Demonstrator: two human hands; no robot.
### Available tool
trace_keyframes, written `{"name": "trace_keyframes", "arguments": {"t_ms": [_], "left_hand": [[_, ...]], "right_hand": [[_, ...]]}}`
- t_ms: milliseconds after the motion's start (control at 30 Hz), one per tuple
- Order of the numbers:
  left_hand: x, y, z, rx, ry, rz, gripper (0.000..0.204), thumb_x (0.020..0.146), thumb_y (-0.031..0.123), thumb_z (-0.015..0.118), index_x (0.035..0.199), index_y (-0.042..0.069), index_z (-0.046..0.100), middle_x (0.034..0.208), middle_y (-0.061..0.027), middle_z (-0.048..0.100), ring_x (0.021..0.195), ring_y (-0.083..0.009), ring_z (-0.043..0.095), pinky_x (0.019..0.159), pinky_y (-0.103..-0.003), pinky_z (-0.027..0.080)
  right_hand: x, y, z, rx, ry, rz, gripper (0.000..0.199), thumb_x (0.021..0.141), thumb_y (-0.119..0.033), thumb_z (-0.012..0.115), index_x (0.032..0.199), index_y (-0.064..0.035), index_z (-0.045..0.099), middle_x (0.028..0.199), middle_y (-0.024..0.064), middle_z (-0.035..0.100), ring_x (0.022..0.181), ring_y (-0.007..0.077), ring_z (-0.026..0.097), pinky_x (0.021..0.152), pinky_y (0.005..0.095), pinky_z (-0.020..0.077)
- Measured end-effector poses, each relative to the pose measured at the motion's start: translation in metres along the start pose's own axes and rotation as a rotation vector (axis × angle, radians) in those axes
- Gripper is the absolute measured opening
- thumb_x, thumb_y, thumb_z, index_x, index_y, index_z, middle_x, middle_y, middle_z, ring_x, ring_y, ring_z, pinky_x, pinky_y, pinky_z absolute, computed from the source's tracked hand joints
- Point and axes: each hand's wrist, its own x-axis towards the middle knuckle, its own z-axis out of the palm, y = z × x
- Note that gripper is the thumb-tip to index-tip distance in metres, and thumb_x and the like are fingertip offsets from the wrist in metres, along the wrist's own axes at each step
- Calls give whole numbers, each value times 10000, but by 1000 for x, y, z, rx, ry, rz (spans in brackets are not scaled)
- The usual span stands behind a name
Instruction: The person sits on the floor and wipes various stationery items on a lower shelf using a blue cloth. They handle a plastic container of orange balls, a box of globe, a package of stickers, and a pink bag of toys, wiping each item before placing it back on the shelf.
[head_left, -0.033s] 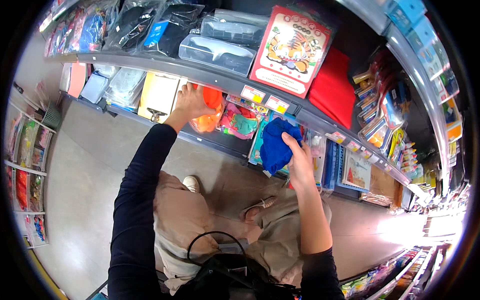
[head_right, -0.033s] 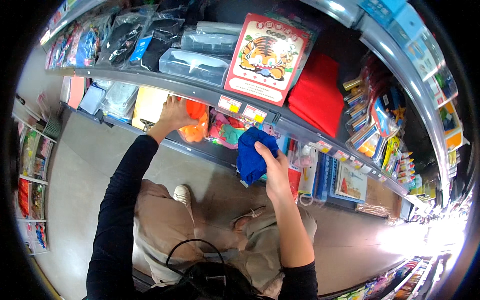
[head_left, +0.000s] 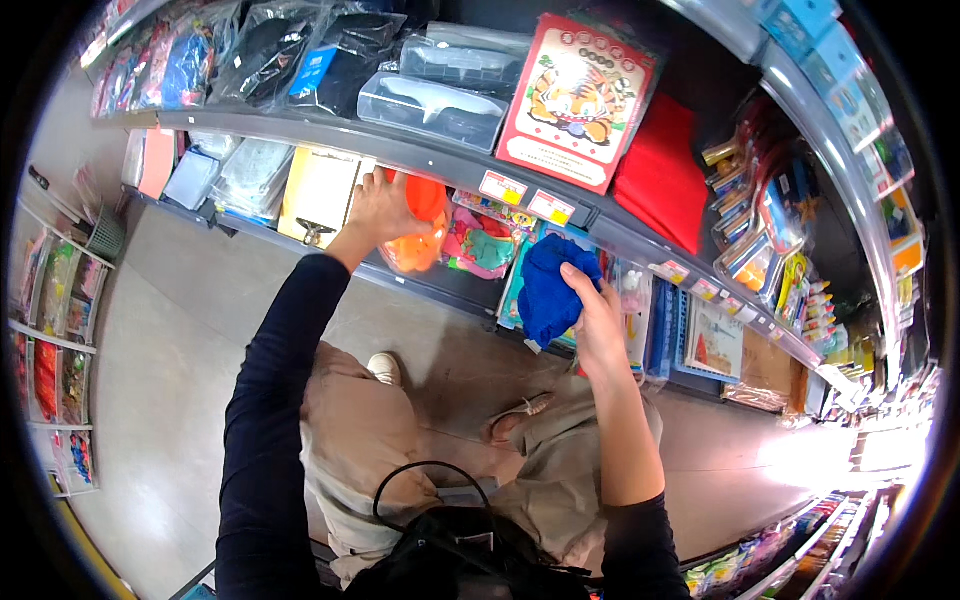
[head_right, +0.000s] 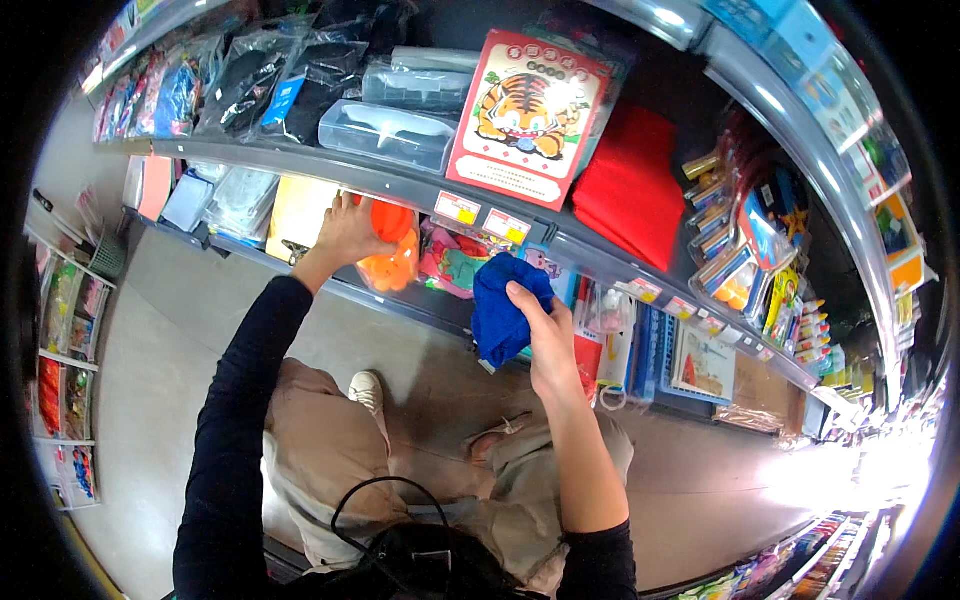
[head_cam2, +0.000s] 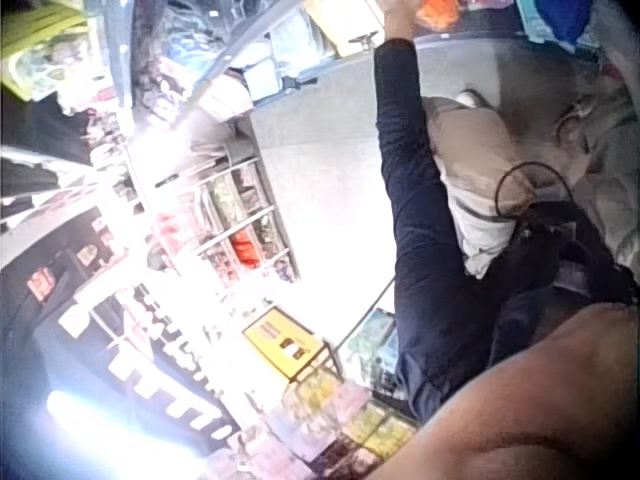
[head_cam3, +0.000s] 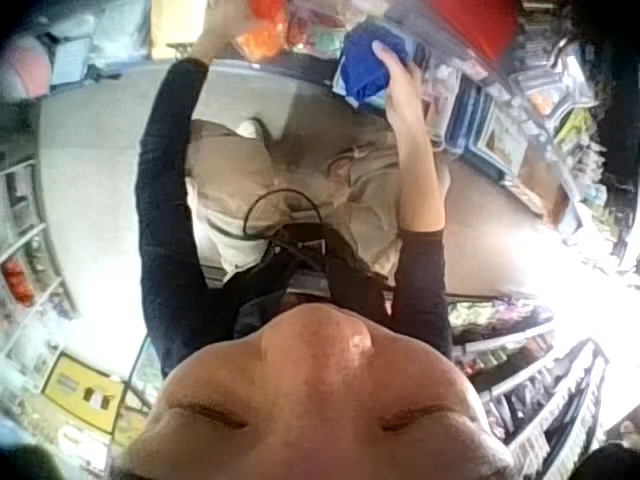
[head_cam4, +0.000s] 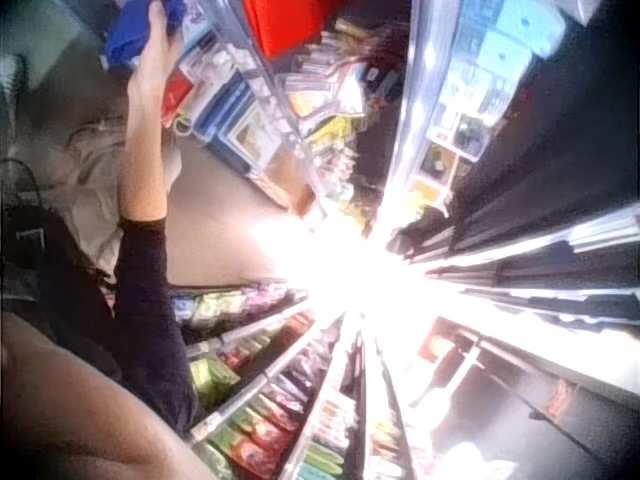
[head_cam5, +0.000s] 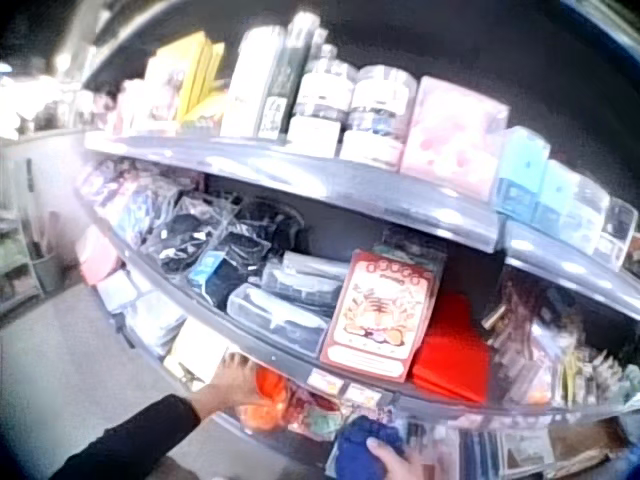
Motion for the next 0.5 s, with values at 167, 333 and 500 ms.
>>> {"name": "trace_keyframes", "arguments": {"t_ms": [167, 333, 500], "left_hand": [[-102, 38, -79, -215, 83, 269, 1061, 530, 441, 803, 1407, 76, 330, 1269, -266, 442, 1154, -444, 472, 967, -485, 413], [-195, 88, -178, -463, 110, 434, 1120, 480, 402, 820, 1430, 82, 321, 1342, -254, 412, 1193, -423, 462, 1002, -472, 384], [-248, 130, -221, -508, 209, 630, 1077, 509, 436, 838, 1414, 111, 353, 1325, -282, 387, 1121, -435, 491, 945, -481, 417]], "right_hand": [[-21, -8, -3, 50, -52, -47, 524, 825, -296, 710, 1194, 36, 541, 1048, 103, 652, 940, 172, 623, 844, 299, 477], [-58, -17, -10, 266, -150, -47, 492, 851, -298, 675, 1195, 28, 542, 1066, 106, 647, 958, 180, 631, 848, 307, 491], [-126, 0, -21, 574, -143, -53, 460, 902, -284, 585, 1250, 10, 524, 1190, 123, 614, 1063, 213, 612, 940, 346, 476]]}}
